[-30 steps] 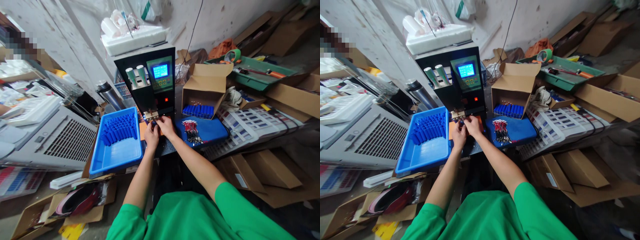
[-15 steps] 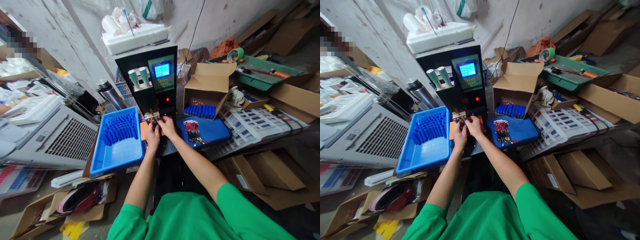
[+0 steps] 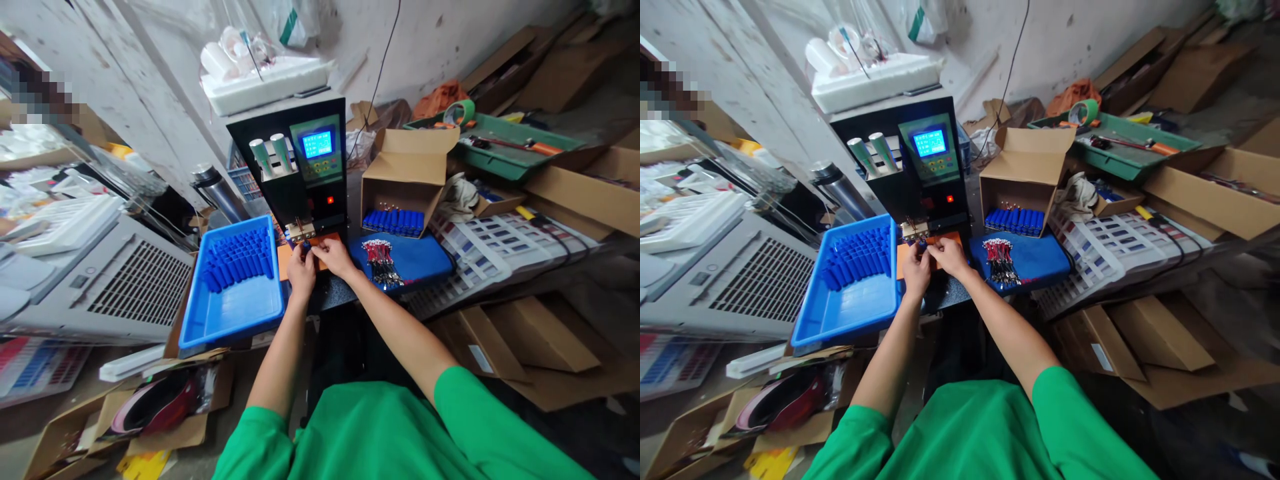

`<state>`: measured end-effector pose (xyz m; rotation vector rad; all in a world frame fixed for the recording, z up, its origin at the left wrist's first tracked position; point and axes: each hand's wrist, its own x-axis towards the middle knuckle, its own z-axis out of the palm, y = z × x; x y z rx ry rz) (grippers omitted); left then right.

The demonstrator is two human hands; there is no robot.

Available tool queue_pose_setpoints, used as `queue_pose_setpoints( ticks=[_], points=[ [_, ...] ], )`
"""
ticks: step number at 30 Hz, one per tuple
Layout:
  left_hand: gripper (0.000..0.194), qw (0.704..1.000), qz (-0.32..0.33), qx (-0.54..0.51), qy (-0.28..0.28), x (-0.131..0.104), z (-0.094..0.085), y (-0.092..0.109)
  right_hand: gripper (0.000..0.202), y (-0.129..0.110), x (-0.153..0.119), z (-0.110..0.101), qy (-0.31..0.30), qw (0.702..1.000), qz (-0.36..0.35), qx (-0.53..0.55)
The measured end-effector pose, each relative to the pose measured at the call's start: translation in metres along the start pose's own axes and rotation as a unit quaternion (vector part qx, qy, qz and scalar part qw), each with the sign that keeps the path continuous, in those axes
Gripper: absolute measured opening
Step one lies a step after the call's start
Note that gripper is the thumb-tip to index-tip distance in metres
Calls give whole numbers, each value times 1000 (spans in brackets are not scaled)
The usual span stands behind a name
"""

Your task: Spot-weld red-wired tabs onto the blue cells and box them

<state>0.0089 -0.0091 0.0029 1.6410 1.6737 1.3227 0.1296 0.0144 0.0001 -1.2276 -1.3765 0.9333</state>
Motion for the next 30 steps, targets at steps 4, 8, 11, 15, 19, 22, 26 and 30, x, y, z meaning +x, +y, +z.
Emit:
queue_pose_setpoints(
  ticks=[4,8,11,15,19,22,26,30],
  points=[
    [23,1000,10,-24,0,1,1,-2,33,4,3,-3,-31,997,6,66],
    [31,997,27,-76,-4,2,2,-4,39,1,3,-9,-67,990,24,123],
    [37,992,39,-121,14,-4,-2,-7,42,-1,3,-11,-74,985,39,149],
    [31,994,38,-82,59,-24,-16,-14,44,-3,3,-12,-73,981,54,174],
    [23,994,104,16,34,-42,-25,-17,44,-4,2,-13,-74,976,61,193],
    [21,986,145,79,8,-42,-25,-15,45,-4,1,-14,-76,974,68,200],
    [18,985,125,117,-8,-34,-22,-14,44,-4,1,-14,-87,973,61,207],
    [16,995,63,62,-44,-27,-23,-17,42,-3,-1,-18,-107,973,51,198]
  ],
)
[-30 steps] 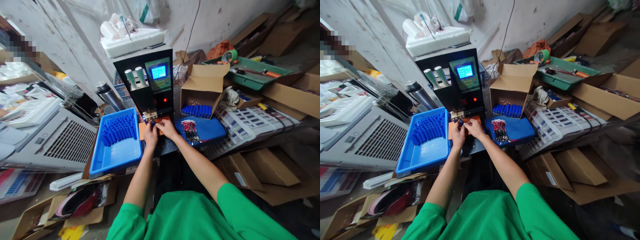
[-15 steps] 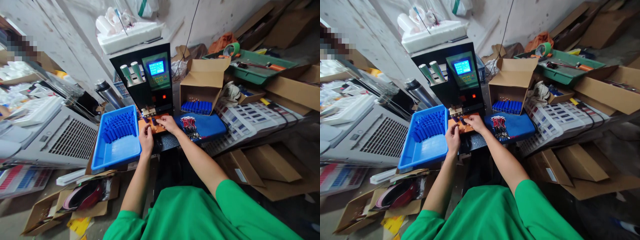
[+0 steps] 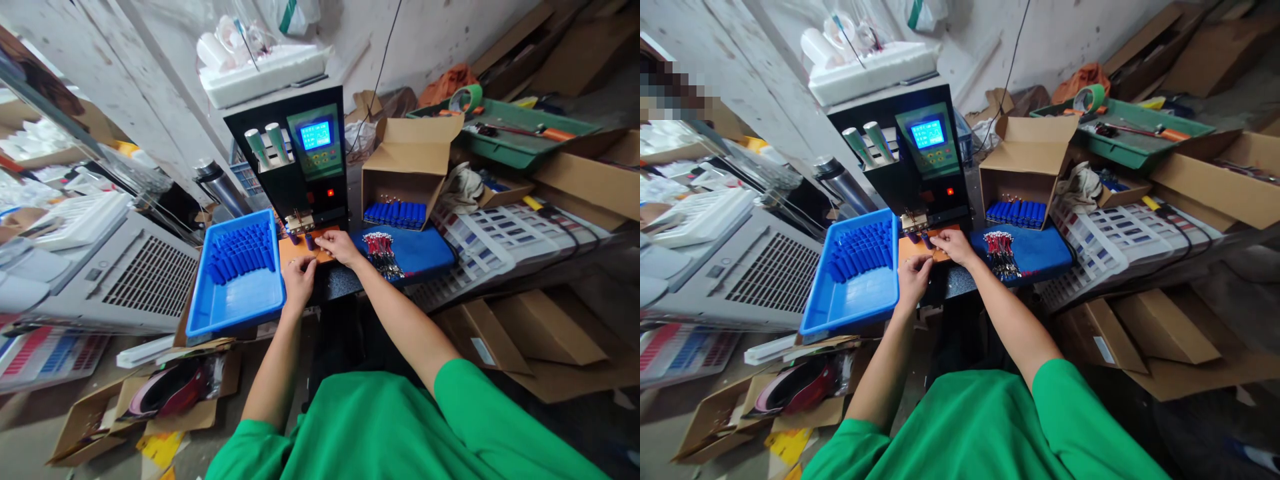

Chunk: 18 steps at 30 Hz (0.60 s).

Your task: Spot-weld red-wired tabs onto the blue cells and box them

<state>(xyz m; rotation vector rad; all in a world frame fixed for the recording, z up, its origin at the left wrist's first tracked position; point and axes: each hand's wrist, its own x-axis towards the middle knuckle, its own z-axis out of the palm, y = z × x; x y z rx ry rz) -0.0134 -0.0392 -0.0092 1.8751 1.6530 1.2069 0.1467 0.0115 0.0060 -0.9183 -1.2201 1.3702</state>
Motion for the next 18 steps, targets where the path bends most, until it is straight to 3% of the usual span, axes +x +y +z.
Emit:
queue_pose_setpoints(
  ticks=[5,11,16,18],
  points=[
    [19,991,-65,-111,-31,9,-2,-3,35,-4,-4,-4,-77,996,-18,-50],
    [16,987,-59,-141,-56,16,-4,4,31,-4,-4,-1,-104,989,-50,-89],
    [22,992,-39,-108,48,15,-3,5,30,1,-3,-3,-62,997,-17,-54],
    [32,995,-26,-74,63,19,2,2,30,2,-3,-5,-52,998,4,-19]
  ],
)
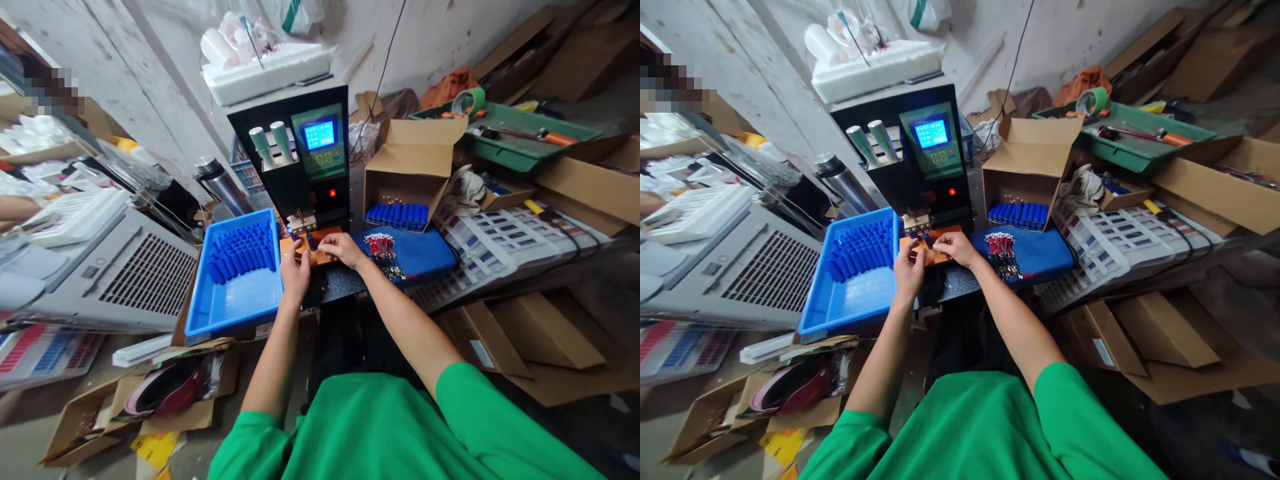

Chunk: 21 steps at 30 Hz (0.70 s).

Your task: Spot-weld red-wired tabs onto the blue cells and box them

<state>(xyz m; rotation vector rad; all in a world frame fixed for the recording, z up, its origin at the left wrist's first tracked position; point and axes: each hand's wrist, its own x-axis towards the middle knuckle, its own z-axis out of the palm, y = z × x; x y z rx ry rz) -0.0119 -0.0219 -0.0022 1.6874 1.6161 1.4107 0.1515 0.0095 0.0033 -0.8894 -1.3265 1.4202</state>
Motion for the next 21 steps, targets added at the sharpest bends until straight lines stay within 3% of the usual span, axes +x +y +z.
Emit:
queue_pose_setpoints(
  ticks=[3,7,10,14,18,21],
  points=[
    [38,999,13,34,-26,9,11,-5,28,-1,-1,-2,4,1000,7,29],
    [18,996,24,79,-32,15,21,-7,28,-2,-2,-3,13,999,14,40],
    [14,993,49,99,-35,11,18,-3,28,-2,-2,-6,22,997,24,64],
    [23,997,30,13,-76,6,8,-1,29,-2,-2,-6,33,995,31,91],
    [35,991,-36,-119,-56,8,4,-3,29,-3,-1,-4,40,995,32,87],
    [37,988,-43,-138,-47,12,5,-4,31,-3,0,-2,50,995,34,80]
  ],
)
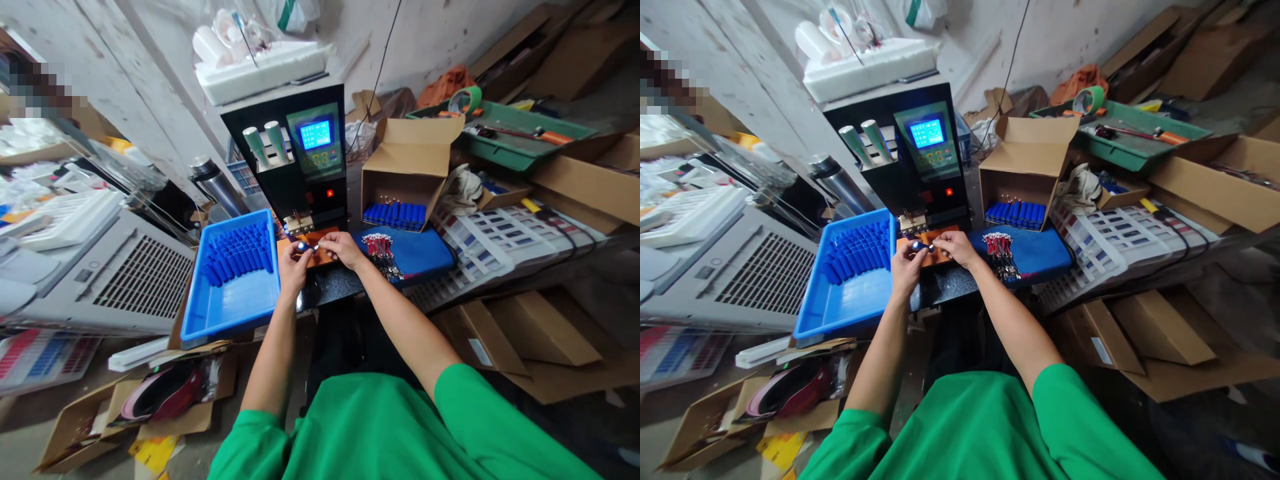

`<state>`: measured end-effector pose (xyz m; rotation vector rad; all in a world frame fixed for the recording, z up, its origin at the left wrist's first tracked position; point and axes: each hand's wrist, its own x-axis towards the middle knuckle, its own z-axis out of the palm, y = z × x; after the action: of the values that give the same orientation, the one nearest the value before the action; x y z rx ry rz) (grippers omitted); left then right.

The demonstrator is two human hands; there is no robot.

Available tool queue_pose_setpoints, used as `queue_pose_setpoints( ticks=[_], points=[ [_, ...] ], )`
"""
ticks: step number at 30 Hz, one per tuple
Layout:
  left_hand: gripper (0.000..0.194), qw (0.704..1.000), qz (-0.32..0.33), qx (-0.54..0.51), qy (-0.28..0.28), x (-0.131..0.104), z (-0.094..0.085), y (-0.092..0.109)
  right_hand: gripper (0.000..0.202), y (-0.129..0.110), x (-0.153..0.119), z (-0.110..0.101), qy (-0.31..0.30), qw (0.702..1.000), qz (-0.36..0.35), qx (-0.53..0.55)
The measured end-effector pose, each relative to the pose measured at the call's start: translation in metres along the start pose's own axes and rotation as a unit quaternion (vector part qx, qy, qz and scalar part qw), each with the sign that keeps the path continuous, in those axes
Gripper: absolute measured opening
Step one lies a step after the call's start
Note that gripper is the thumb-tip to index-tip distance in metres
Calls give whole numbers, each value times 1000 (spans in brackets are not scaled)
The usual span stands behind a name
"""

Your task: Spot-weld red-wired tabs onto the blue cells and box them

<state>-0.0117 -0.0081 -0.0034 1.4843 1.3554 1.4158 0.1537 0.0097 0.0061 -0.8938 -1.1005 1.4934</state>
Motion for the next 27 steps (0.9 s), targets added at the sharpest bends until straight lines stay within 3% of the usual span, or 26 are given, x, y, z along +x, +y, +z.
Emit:
queue_pose_setpoints(
  ticks=[6,16,27],
  points=[
    [21,998,19,33,-40,5,10,2,38,-1,2,8,58,998,-2,4],
    [26,996,51,47,-60,16,15,-5,34,-8,12,17,130,989,25,63],
    [31,995,62,49,-54,11,14,-6,33,-9,13,30,113,993,7,32]
  ],
)
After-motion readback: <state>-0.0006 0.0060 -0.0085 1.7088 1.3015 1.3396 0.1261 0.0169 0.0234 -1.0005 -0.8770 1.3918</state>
